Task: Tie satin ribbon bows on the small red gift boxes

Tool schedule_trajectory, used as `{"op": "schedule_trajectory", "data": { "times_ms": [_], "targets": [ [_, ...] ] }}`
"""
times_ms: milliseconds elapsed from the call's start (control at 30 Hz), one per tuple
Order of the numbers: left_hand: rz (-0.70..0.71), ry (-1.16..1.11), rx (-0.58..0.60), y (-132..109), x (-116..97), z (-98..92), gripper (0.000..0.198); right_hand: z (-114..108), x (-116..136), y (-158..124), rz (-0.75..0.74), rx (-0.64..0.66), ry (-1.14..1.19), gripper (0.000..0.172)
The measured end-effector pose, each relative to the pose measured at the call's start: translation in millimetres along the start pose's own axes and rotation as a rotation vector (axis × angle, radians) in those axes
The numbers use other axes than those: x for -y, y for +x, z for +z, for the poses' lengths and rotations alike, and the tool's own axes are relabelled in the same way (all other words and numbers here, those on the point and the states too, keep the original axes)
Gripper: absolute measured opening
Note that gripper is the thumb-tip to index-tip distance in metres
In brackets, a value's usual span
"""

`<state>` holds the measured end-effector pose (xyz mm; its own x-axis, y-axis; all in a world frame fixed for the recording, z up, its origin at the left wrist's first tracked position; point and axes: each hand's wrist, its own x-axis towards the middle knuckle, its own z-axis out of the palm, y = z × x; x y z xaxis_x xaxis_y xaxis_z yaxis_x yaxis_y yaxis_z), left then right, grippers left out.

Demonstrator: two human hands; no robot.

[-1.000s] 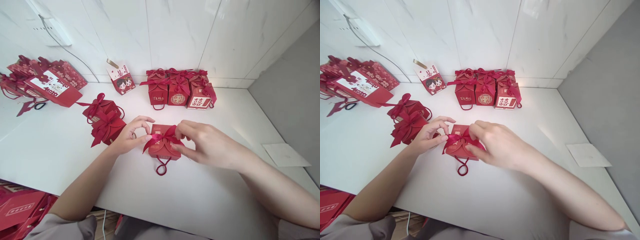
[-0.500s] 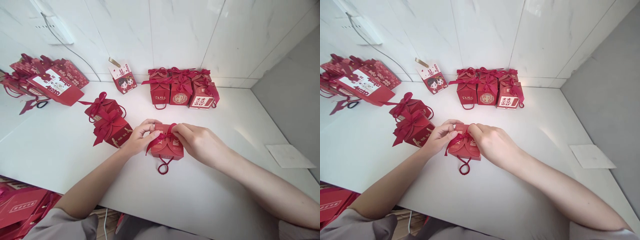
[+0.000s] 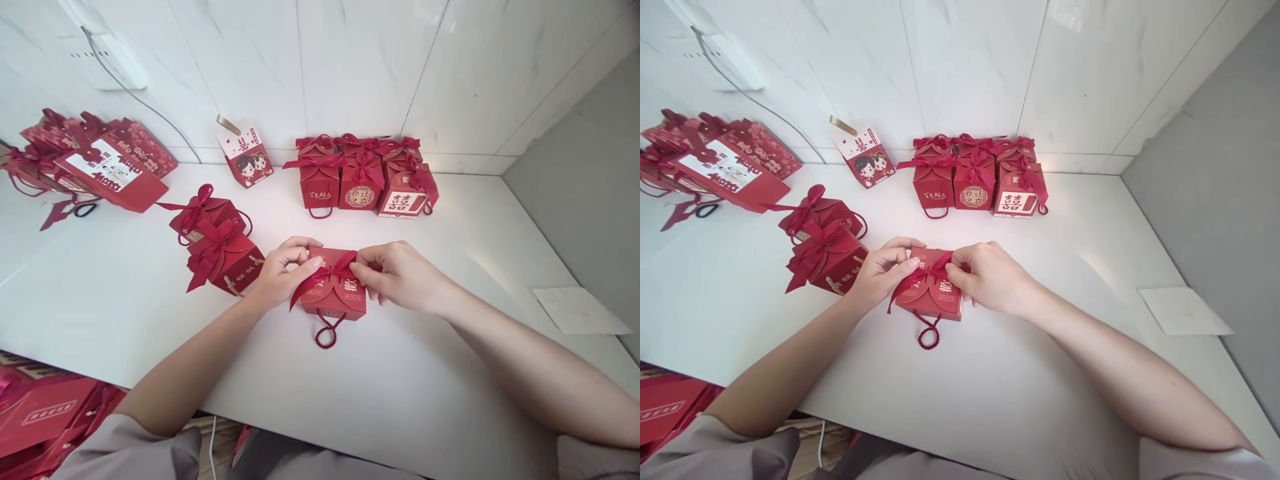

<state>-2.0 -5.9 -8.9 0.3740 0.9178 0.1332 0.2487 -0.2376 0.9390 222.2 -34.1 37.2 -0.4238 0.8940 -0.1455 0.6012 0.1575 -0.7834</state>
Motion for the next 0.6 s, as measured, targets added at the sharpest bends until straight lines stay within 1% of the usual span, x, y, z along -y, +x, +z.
{"op": "schedule_trajectory", "data": {
  "times_ms": [133,300,367,467,600],
  "targets": [
    [-0.041,-0.062,-0.021,-0.1,0.7,0.6,0.04,-4.5,-6.5,1.3,0.02,0.083,0.104,0.031],
    [-0.119,-0.157,-0.026,-1.1,1.6,2.0,0.043,-21.0,-13.5,1.7,0.089,0.309,0.238,0.031],
    [-0.128,-0.177,-0.018,-1.4,1.8,1.9,0.043,-30.2,-15.0,0.1,0.105,0.385,0.228,0.033],
    [-0.114,-0.178,-0.013,-2.0,1.9,0.7,0.043,-43.6,-17.8,-3.5,0.143,0.471,0.151,0.036],
    [-0.091,-0.099,-0.007,-3.1,1.1,-1.5,0.04,-53.4,-24.3,-3.1,0.173,0.568,0.062,0.035]
  ]
}}
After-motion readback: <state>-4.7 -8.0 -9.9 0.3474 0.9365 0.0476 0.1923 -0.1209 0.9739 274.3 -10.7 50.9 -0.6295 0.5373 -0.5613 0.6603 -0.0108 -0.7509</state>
